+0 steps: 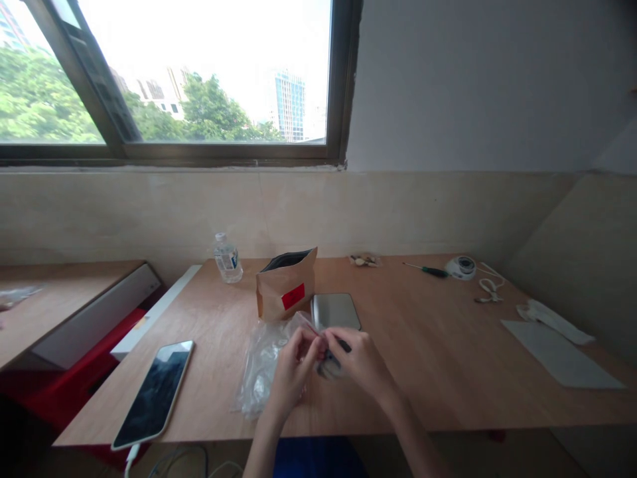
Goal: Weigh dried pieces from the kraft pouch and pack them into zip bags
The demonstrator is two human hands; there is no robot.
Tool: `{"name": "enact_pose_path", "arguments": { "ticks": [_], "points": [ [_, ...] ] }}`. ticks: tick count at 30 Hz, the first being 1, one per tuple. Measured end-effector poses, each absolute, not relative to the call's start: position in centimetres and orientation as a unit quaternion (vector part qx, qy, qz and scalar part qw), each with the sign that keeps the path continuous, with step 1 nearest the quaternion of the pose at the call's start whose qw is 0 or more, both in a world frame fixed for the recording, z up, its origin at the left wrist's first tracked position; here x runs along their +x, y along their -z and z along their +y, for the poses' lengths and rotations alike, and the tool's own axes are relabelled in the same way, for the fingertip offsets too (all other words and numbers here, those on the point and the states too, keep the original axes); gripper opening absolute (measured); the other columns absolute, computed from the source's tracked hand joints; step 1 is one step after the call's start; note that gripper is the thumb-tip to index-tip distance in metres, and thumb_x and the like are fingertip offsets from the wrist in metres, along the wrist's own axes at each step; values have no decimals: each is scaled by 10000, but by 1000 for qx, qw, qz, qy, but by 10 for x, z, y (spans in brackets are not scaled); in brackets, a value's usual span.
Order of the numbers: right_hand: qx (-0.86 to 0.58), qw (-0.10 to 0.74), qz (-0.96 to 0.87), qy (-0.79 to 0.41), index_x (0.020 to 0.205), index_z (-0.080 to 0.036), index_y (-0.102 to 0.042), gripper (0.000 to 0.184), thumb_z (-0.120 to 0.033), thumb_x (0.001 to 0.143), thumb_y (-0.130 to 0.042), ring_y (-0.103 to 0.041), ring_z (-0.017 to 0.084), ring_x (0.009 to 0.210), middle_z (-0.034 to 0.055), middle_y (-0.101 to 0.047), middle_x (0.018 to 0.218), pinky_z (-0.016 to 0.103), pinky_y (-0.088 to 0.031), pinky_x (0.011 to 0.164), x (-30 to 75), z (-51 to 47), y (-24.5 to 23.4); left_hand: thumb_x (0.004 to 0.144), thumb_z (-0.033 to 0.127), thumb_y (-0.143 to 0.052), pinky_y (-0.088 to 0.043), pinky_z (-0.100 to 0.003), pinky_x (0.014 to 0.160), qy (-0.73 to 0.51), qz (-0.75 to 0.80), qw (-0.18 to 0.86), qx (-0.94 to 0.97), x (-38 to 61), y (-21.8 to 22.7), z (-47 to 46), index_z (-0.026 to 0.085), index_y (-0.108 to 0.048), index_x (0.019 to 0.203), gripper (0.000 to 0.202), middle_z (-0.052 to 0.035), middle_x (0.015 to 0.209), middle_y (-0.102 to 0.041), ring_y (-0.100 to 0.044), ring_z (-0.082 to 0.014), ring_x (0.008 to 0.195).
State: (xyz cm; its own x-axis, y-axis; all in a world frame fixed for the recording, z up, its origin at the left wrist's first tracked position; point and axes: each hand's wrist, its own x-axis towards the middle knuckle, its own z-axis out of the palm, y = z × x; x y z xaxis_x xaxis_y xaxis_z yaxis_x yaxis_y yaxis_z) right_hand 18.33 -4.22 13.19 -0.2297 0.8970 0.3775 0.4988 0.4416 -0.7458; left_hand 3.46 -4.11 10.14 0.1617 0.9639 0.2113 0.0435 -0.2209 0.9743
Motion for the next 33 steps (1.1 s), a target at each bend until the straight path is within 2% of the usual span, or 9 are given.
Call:
{"name": "enact_pose_path", "arguments": {
  "ticks": [5,9,16,19,21,24,27,31,33],
  "points": [
    [-488,417,-738,-207,791,-226,-684,263,-326,875,-455,-660,203,719,39,-710,767,266,-472,656,190,-18,-129,839,343,-519,-413,-209,585,-500,436,388,640,37,-110,-36,184,-523,758,178,-1,708,-579,-538,-120,639],
    [-550,469,-667,-182,840,-202,-649,300,-360,897,-400,-672,214,718,63,-713,787,282,-486,654,203,3,-133,834,326,-523,-383,-199,568,-516,454,344,640,28,-117,-39,185,-509,700,195,19,652,-534,-504,-104,601],
    [-493,514,-649,-267,870,-180,-642,346,-444,893,-420,-674,208,716,74,-714,792,299,-514,682,200,12,-148,816,400,-550,-455,-253,693,-514,397,488,583,10,-83,-23,168,-557,823,232,-28,828,-600,-581,-141,752],
    [-481,510,-648,-296,897,-170,-635,355,-445,897,-410,-667,191,675,67,-705,772,288,-515,645,194,16,-149,709,371,-682,-473,-301,776,-519,372,538,550,12,-59,-11,191,-525,1038,406,-55,983,-623,-608,-179,875],
    [-473,473,-679,-302,907,-183,-637,336,-420,905,-399,-665,189,706,55,-699,785,293,-514,665,189,19,-149,657,343,-727,-478,-327,794,-505,366,569,537,17,-46,-5,197,-502,1089,508,-67,1014,-636,-617,-192,887],
    [-460,430,-738,-241,1002,-218,-614,229,-321,886,-446,-635,205,896,56,-668,957,339,-491,804,180,19,-147,665,363,-713,-482,-334,783,-518,392,551,524,26,-34,2,171,-545,942,376,-54,895,-663,-626,-191,829],
    [-452,478,-741,-134,1086,-218,-550,251,-222,842,-490,-558,214,1031,91,-556,1100,361,-454,894,172,16,-141,698,398,-676,-485,-330,772,-553,410,515,510,31,-28,6,166,-548,914,342,-42,841,-665,-626,-185,797],
    [-435,462,-763,-124,939,-208,-548,121,-194,854,-463,-573,178,845,62,-533,931,321,-493,781,166,13,-131,721,392,-661,-486,-326,782,-587,416,486,495,32,-19,8,171,-520,1011,391,-54,906,-655,-624,-185,829],
    [-422,436,-780,-148,945,-200,-548,145,-176,868,-427,-576,172,832,58,-548,913,319,-494,780,165,15,-127,739,386,-649,-485,-330,783,-594,420,475,495,32,-15,7,170,-505,1041,398,-62,923,-649,-624,-187,831]
  ]
}}
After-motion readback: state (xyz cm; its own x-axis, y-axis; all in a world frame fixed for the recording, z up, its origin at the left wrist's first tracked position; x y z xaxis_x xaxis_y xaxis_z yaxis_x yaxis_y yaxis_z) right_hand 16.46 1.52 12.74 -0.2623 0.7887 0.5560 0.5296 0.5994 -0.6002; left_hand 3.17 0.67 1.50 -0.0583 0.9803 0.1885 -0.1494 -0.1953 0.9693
